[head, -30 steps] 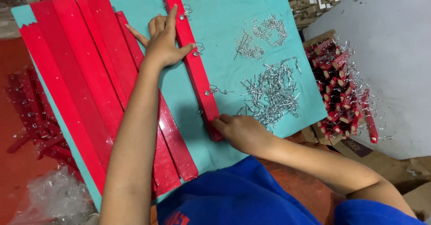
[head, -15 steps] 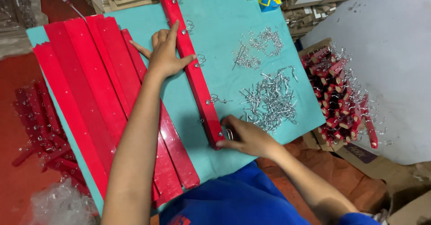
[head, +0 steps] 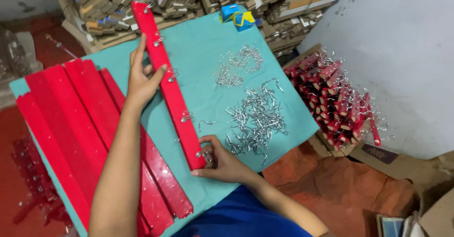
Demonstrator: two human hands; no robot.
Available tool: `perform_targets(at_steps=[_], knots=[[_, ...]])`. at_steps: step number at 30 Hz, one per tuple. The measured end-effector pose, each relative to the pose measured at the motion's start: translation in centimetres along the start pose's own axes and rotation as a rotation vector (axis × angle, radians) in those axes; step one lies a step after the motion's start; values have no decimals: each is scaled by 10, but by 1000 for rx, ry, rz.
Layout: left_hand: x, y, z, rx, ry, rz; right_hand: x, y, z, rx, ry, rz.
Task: Attach metal hooks to red bars and place the finished products into a box
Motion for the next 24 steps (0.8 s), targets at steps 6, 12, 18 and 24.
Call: perform_targets(at_steps=[6,12,18,24], knots=[[-9,-3,-10,31,-108,-71,5,1,1,-36,-41,63],[-8,6,-48,-224,-208,3,-7,-6,3,334,-71,48],[26,92,-130,-102,-149,353,-12,-19,-43,170,-249,142],[74,234,-190,175,-265,379,-100,-89,19,160,-191,126]])
Point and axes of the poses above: each hand's wrist, its own x-axis towards the middle knuckle, its own y-axis out of the palm, z = x × y, the point moved 7 cm from there along x, towards the middle knuckle, and after that the axes turned 10 degrees about z, right-handed, at the moved point
